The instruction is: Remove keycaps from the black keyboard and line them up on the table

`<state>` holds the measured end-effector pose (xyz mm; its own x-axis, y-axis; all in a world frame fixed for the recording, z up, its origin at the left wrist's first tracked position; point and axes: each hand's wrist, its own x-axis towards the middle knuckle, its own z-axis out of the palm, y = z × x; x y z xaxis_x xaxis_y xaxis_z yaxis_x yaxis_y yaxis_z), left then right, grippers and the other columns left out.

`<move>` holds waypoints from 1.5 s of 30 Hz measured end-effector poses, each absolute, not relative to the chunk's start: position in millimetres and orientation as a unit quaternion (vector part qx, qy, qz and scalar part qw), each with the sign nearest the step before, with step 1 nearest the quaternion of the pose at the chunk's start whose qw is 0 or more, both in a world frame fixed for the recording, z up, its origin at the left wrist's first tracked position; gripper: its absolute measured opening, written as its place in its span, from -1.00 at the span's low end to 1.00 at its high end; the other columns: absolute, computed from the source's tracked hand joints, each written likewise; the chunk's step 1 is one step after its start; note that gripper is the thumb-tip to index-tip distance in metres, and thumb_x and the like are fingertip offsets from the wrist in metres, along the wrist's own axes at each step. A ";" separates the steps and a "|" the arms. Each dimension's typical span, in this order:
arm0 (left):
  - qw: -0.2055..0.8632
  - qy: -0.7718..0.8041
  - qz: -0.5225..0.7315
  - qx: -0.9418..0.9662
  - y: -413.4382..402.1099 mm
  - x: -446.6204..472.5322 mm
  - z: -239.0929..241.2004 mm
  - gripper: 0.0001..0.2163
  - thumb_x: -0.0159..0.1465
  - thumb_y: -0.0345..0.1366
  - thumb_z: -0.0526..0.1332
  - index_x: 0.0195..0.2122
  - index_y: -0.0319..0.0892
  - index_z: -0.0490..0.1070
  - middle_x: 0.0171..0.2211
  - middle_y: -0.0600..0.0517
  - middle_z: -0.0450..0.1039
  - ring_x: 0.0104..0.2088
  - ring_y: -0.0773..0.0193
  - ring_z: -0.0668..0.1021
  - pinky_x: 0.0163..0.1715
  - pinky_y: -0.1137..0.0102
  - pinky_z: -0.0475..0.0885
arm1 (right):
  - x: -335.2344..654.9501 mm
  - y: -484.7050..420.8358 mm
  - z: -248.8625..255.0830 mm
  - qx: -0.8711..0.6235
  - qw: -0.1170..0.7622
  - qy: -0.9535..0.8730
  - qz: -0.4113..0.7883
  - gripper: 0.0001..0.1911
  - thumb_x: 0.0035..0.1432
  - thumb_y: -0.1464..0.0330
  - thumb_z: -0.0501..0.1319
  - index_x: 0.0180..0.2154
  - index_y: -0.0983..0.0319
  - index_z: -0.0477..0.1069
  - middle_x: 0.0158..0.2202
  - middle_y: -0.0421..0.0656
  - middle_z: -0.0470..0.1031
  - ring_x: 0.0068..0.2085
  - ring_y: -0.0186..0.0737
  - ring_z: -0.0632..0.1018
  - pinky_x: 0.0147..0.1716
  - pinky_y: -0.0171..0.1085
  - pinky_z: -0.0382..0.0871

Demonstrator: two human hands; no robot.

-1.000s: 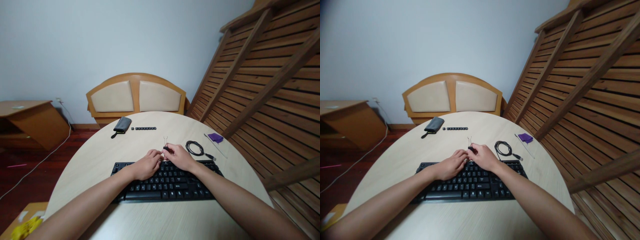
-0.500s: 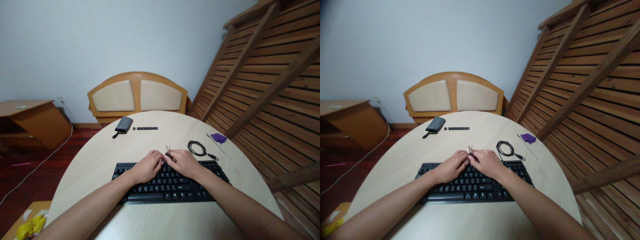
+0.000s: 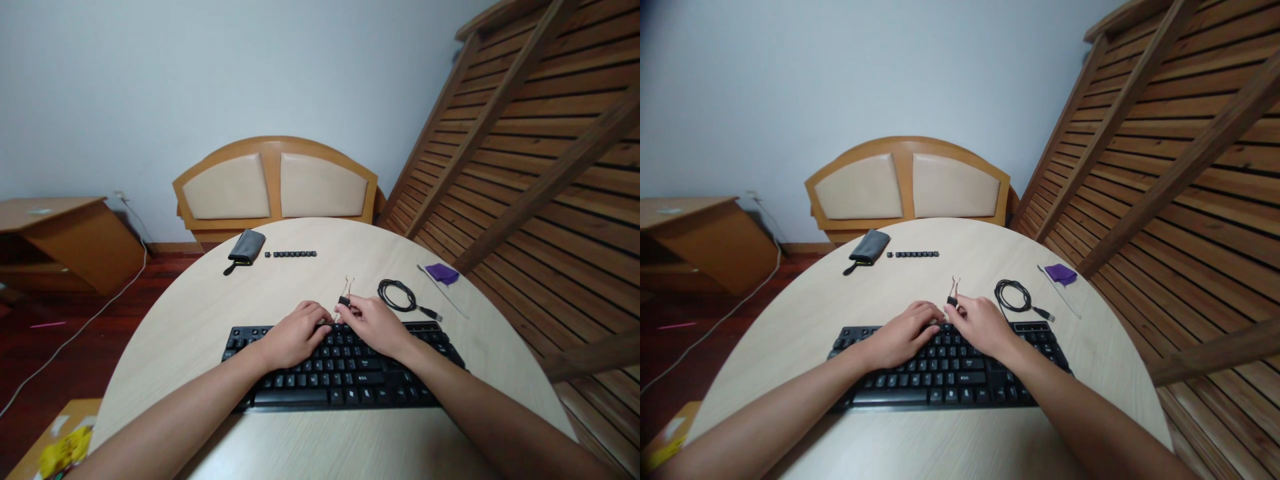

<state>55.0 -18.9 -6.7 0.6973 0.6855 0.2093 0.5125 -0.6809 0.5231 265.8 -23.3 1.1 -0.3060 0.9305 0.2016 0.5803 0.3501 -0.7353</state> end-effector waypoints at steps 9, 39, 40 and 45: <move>0.221 0.346 0.202 0.889 -21.6 55.5 -3.2 -0.81 0.37 -0.21 0.09 -0.07 -0.12 0.39 -0.09 -0.06 0.46 0.03 0.10 0.41 0.06 0.17 0.35 | 264.0 -16.5 -4.0 -0.479 0.363 -0.686 0.410 -0.66 0.27 0.11 0.10 -0.28 0.24 0.44 -0.42 -0.11 0.61 -0.33 -0.13 0.64 -0.28 -0.23 0.50; 0.286 0.340 0.301 0.844 -18.7 51.0 -4.4 -0.86 0.28 -0.34 0.25 -0.14 -0.14 0.41 -0.18 0.01 0.51 -0.13 0.20 0.52 -0.07 0.26 0.39 | 259.1 -18.7 -7.7 -0.429 0.397 -0.669 0.459 -0.61 0.27 0.09 0.11 -0.19 0.30 0.44 -0.40 -0.09 0.60 -0.33 -0.18 0.62 -0.26 -0.24 0.45; 0.281 0.339 0.304 0.845 -18.2 50.7 -4.6 -0.85 0.28 -0.34 0.25 -0.13 -0.14 0.41 -0.17 0.01 0.51 -0.13 0.20 0.52 -0.06 0.26 0.39 | 259.1 -18.9 -7.4 -0.430 0.396 -0.667 0.462 -0.60 0.27 0.09 0.11 -0.19 0.30 0.45 -0.40 -0.08 0.60 -0.32 -0.17 0.62 -0.26 -0.24 0.45; 0.269 0.322 0.303 0.856 -16.9 49.2 -5.5 -0.82 0.28 -0.35 0.25 -0.09 -0.09 0.46 -0.13 0.04 0.54 -0.10 0.21 0.52 -0.04 0.28 0.37 | 259.0 -19.3 -7.9 -0.425 0.403 -0.669 0.458 -0.59 0.25 0.07 0.13 -0.20 0.30 0.46 -0.41 -0.09 0.60 -0.32 -0.17 0.62 -0.25 -0.24 0.45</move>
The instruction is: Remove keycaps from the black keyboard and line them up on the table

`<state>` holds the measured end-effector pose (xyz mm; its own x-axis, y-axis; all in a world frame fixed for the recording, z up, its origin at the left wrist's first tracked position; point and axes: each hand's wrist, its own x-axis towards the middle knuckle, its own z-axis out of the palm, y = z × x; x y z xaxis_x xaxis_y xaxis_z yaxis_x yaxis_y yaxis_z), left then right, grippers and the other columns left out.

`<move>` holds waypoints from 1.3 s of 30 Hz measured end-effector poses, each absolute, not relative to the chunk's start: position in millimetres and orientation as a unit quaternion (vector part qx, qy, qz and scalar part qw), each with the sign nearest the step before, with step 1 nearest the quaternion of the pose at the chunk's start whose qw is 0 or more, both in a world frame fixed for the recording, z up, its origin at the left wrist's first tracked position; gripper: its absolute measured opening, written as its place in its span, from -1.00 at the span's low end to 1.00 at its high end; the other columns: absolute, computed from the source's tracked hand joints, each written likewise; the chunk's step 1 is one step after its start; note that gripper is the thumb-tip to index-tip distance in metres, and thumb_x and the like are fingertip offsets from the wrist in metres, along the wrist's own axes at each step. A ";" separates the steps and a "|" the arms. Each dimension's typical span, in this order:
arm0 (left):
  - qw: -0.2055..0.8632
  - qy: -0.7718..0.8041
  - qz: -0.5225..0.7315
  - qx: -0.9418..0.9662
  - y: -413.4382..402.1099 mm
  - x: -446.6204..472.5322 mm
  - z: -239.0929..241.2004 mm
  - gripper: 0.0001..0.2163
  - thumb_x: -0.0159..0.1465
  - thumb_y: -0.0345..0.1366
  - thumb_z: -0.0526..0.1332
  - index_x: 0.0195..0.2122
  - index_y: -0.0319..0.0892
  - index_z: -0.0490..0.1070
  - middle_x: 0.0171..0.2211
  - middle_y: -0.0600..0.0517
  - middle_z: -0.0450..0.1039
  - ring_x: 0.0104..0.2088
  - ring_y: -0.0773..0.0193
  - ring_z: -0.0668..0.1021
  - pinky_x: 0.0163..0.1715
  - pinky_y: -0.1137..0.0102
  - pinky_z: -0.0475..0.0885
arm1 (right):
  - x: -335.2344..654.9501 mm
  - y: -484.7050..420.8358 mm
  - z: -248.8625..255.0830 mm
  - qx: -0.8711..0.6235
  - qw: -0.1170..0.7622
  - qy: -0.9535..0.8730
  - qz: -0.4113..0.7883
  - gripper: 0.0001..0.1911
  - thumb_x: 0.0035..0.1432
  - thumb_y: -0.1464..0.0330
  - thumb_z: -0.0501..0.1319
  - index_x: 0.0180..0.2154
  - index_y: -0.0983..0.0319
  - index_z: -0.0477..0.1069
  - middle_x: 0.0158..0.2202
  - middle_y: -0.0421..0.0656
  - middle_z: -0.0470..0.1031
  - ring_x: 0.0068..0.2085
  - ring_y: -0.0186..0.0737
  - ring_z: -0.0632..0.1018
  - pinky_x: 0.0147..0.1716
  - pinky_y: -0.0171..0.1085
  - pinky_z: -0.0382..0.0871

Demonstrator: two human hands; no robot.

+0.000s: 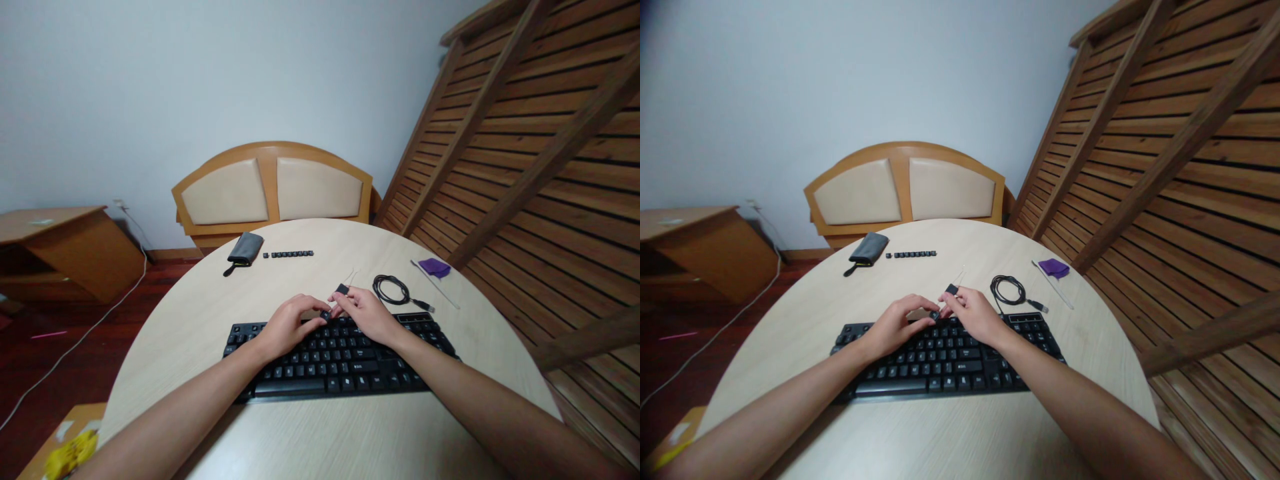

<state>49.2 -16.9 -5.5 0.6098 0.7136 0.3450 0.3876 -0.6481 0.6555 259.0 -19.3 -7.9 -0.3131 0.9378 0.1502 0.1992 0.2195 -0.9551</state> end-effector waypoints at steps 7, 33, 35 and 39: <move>0.266 0.299 0.307 0.863 -17.1 48.3 -6.1 -0.86 0.29 -0.35 0.24 -0.13 -0.10 0.48 -0.15 0.01 0.53 -0.09 0.20 0.51 -0.03 0.27 0.37 | 259.3 -18.5 -9.2 -0.419 0.401 -0.675 0.457 -0.60 0.24 0.09 0.16 -0.20 0.31 0.47 -0.42 -0.10 0.60 -0.33 -0.17 0.63 -0.25 -0.24 0.45; 0.183 0.293 0.282 0.895 -24.5 50.1 -0.8 -0.86 0.32 -0.31 0.20 -0.13 -0.11 0.50 -0.19 -0.01 0.46 -0.16 0.20 0.50 -0.14 0.29 0.42 | 258.3 -19.6 -8.2 -0.421 0.388 -0.684 0.452 -0.58 0.23 0.07 0.16 -0.21 0.32 0.48 -0.38 -0.08 0.60 -0.32 -0.16 0.62 -0.25 -0.23 0.46; 0.176 0.288 0.283 0.898 -24.5 50.2 -1.9 -0.87 0.32 -0.31 0.20 -0.14 -0.12 0.50 -0.19 -0.01 0.46 -0.16 0.20 0.50 -0.14 0.29 0.43 | 258.4 -19.6 -7.5 -0.424 0.384 -0.686 0.450 -0.57 0.23 0.06 0.16 -0.22 0.32 0.48 -0.39 -0.08 0.60 -0.32 -0.15 0.62 -0.26 -0.23 0.46; 0.166 0.286 0.281 0.901 -23.7 50.2 -4.2 -0.88 0.32 -0.31 0.21 -0.16 -0.12 0.50 -0.20 -0.01 0.47 -0.17 0.21 0.51 -0.15 0.29 0.43 | 258.6 -20.5 -5.4 -0.426 0.372 -0.695 0.446 -0.58 0.24 0.06 0.14 -0.22 0.29 0.49 -0.37 -0.09 0.61 -0.28 -0.14 0.62 -0.22 -0.23 0.45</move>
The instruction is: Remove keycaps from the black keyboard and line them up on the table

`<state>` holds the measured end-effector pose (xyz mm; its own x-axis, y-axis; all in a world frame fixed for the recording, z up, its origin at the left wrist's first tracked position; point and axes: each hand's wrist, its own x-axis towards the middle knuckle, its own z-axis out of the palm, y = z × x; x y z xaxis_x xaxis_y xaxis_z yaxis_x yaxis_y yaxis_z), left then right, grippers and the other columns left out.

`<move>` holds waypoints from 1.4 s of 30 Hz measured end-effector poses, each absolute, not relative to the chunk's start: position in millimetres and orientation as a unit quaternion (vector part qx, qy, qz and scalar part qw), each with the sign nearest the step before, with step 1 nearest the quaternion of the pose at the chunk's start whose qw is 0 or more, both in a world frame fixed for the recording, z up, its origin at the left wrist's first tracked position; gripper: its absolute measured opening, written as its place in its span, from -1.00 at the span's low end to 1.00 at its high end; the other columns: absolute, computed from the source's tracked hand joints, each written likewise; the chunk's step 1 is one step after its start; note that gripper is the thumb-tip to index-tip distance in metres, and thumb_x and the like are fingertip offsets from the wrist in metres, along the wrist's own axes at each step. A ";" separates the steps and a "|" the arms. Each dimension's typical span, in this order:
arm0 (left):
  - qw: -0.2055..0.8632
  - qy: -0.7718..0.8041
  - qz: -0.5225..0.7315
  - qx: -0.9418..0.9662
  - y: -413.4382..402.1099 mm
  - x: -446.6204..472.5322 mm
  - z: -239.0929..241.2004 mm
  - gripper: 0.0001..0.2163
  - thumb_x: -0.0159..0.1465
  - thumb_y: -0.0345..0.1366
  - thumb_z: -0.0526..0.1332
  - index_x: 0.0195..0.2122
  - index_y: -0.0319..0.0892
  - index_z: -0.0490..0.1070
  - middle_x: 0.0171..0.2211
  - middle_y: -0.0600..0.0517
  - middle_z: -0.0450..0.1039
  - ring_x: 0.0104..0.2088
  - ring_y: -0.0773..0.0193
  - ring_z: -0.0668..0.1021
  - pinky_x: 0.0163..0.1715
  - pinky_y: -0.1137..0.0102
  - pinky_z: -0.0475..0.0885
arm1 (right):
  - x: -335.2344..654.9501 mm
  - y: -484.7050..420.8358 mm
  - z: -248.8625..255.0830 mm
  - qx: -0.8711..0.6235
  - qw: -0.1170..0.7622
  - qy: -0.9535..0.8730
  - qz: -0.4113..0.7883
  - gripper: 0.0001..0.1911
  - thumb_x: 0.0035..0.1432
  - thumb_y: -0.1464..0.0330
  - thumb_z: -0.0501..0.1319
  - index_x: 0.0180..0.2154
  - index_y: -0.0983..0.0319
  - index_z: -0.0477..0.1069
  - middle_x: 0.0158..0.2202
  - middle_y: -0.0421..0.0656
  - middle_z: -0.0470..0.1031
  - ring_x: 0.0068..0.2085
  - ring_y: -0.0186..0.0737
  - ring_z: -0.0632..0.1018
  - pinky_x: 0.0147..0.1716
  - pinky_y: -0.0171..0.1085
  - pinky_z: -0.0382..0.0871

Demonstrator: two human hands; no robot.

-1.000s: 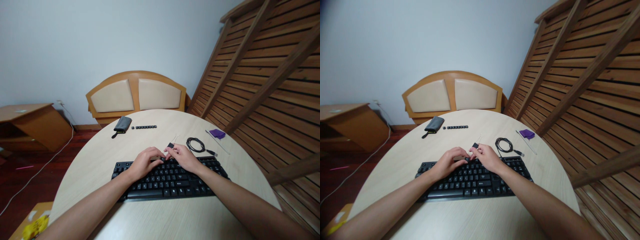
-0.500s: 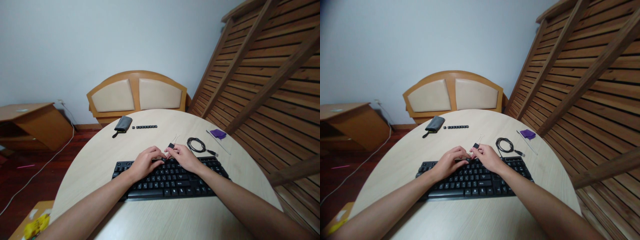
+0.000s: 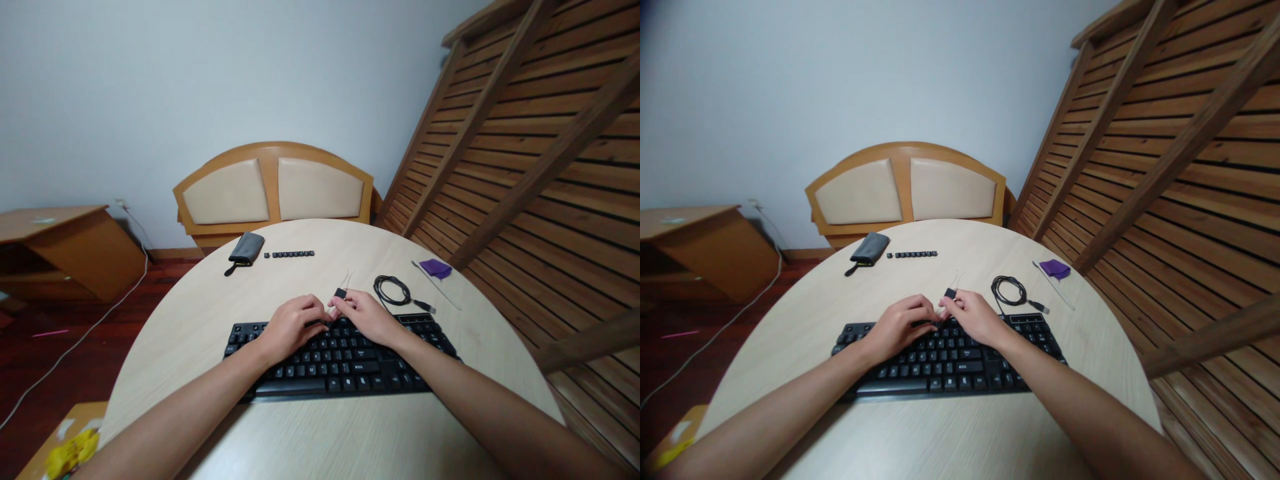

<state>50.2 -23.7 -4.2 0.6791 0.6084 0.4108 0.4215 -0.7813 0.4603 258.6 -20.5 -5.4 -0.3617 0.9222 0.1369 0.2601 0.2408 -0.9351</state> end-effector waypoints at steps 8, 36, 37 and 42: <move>0.165 0.289 0.268 0.904 -24.0 50.8 -3.1 -0.90 0.31 -0.33 0.21 -0.18 -0.12 0.50 -0.19 -0.01 0.47 -0.18 0.21 0.51 -0.15 0.30 0.43 | 258.5 -22.1 -5.1 -0.428 0.369 -0.692 0.448 -0.59 0.23 0.06 0.16 -0.20 0.28 0.49 -0.37 -0.09 0.61 -0.26 -0.11 0.63 -0.22 -0.22 0.45; 0.037 0.441 0.240 0.864 106.8 73.7 13.5 -0.84 0.26 -0.30 0.20 -0.16 -0.15 0.48 -0.20 -0.03 0.49 -0.24 0.21 0.52 -0.25 0.36 0.40 | 256.2 -25.2 -2.6 -0.438 0.360 -0.705 0.426 -0.67 0.26 0.13 0.14 -0.31 0.25 0.47 -0.36 -0.12 0.62 -0.28 -0.15 0.62 -0.23 -0.25 0.40; 0.030 0.445 0.233 0.864 115.3 77.6 12.2 -0.85 0.25 -0.30 0.21 -0.17 -0.16 0.49 -0.21 -0.05 0.50 -0.22 0.18 0.52 -0.24 0.36 0.40 | 256.3 -25.4 -2.6 -0.440 0.359 -0.704 0.426 -0.68 0.27 0.13 0.14 -0.31 0.24 0.47 -0.36 -0.12 0.62 -0.28 -0.15 0.62 -0.23 -0.24 0.40; 0.014 0.462 0.211 0.862 147.8 92.5 2.5 -0.86 0.23 -0.35 0.23 -0.20 -0.16 0.52 -0.19 -0.08 0.51 -0.14 0.10 0.49 -0.18 0.33 0.39 | 256.5 -25.9 -2.1 -0.446 0.351 -0.701 0.431 -0.70 0.28 0.16 0.13 -0.31 0.23 0.46 -0.35 -0.14 0.63 -0.27 -0.16 0.62 -0.23 -0.25 0.40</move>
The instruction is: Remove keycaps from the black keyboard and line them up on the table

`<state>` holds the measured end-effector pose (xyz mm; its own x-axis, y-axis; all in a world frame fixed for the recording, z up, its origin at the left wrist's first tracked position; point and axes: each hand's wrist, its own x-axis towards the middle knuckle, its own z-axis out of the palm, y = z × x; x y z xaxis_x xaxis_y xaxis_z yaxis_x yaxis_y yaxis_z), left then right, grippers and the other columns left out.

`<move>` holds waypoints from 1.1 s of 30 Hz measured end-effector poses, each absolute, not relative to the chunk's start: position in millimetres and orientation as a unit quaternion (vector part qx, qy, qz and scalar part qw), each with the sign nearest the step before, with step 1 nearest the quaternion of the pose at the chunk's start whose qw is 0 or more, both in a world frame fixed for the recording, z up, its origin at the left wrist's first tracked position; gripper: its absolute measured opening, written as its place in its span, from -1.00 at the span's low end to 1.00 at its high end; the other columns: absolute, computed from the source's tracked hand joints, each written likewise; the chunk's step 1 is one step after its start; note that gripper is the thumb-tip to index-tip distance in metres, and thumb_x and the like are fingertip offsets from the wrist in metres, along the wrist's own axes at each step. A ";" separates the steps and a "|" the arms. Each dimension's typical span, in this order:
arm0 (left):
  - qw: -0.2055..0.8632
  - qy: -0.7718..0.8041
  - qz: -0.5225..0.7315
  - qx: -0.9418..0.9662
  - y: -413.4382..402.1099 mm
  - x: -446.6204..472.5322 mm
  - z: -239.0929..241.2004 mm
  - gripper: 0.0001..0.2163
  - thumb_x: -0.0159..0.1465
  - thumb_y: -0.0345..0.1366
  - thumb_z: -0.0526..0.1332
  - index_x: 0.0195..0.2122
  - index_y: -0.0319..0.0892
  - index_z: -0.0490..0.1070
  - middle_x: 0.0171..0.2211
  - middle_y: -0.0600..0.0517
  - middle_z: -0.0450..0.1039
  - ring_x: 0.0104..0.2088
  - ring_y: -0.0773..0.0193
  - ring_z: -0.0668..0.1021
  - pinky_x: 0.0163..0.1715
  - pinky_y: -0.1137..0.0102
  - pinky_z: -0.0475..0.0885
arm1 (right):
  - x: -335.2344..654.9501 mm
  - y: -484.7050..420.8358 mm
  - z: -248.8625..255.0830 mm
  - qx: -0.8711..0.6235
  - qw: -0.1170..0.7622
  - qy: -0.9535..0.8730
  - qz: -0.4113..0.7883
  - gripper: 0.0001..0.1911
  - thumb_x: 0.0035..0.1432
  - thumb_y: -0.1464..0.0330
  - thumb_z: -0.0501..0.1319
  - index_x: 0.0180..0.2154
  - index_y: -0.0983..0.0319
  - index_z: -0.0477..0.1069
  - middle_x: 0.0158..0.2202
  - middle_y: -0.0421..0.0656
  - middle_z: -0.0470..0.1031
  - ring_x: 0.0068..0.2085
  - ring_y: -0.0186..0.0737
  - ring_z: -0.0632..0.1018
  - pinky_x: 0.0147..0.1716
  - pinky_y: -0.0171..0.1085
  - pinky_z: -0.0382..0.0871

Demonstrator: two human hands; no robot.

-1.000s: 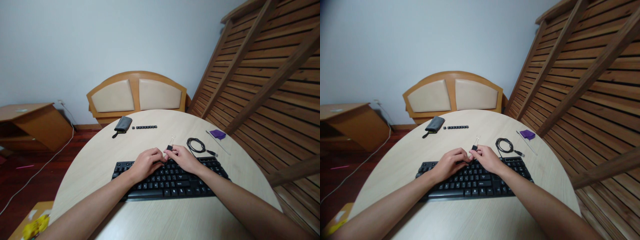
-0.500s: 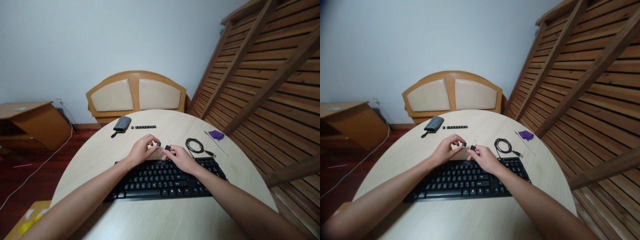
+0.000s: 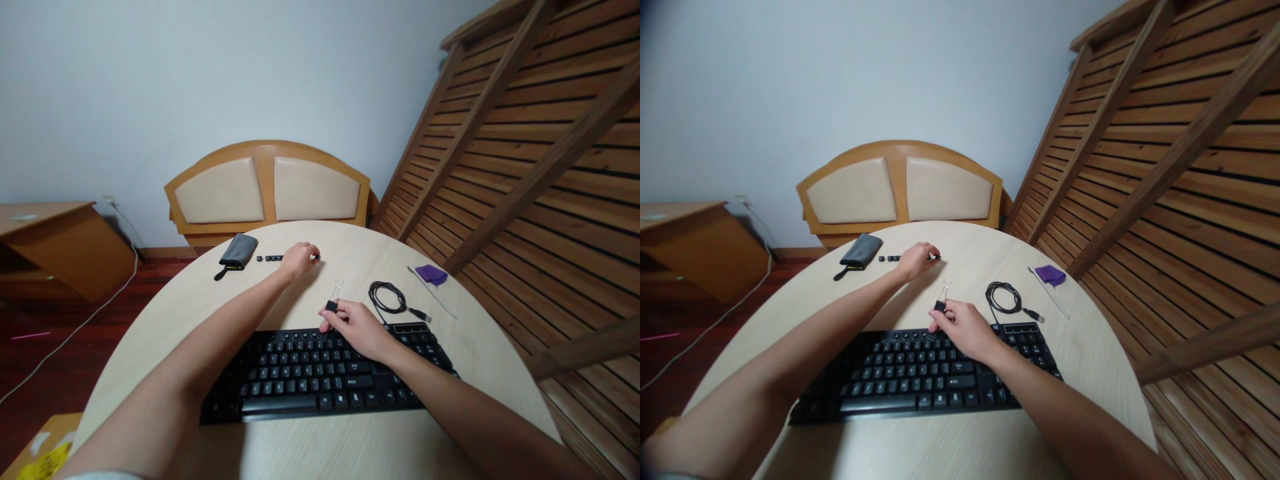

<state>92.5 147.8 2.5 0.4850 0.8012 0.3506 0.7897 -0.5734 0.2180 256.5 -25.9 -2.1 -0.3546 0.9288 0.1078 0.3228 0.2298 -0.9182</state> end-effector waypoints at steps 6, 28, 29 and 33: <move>-0.010 0.496 0.208 0.843 166.8 97.1 -16.8 -0.84 0.26 -0.32 0.21 -0.17 -0.16 0.52 -0.14 -0.12 0.51 -0.07 0.05 0.46 -0.07 0.28 0.36 | 255.8 -25.8 -1.0 -0.449 0.348 -0.698 0.436 -0.70 0.28 0.16 0.14 -0.33 0.24 0.46 -0.35 -0.13 0.63 -0.29 -0.17 0.61 -0.25 -0.27 0.41; -0.034 0.532 0.202 0.822 172.3 93.9 -34.9 -0.79 0.26 -0.32 0.14 -0.14 -0.14 0.51 -0.11 -0.09 0.54 -0.04 0.03 0.48 -0.05 0.25 0.39 | 256.4 -26.4 -1.0 -0.456 0.335 -0.703 0.431 -0.69 0.30 0.17 0.12 -0.32 0.25 0.46 -0.34 -0.13 0.63 -0.30 -0.21 0.61 -0.27 -0.29 0.39; -0.034 0.531 0.202 0.822 172.5 93.6 -35.0 -0.79 0.27 -0.32 0.14 -0.14 -0.14 0.51 -0.12 -0.09 0.54 -0.04 0.03 0.48 -0.05 0.25 0.39 | 256.4 -26.3 -0.8 -0.455 0.335 -0.702 0.433 -0.70 0.30 0.17 0.12 -0.31 0.26 0.46 -0.34 -0.13 0.63 -0.30 -0.21 0.61 -0.27 -0.29 0.39; -0.037 0.530 0.200 0.823 173.0 92.8 -35.2 -0.79 0.26 -0.33 0.14 -0.14 -0.14 0.51 -0.12 -0.09 0.55 -0.05 0.03 0.48 -0.05 0.26 0.39 | 256.5 -26.3 -0.8 -0.451 0.341 -0.698 0.439 -0.71 0.29 0.18 0.13 -0.29 0.26 0.45 -0.34 -0.12 0.63 -0.29 -0.21 0.61 -0.26 -0.30 0.39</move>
<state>92.8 173.0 -35.2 0.3575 0.8585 0.3676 0.8879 -0.4345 0.1512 256.5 -26.3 -0.8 -0.3610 0.9292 0.0798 0.3298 0.2073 -0.9210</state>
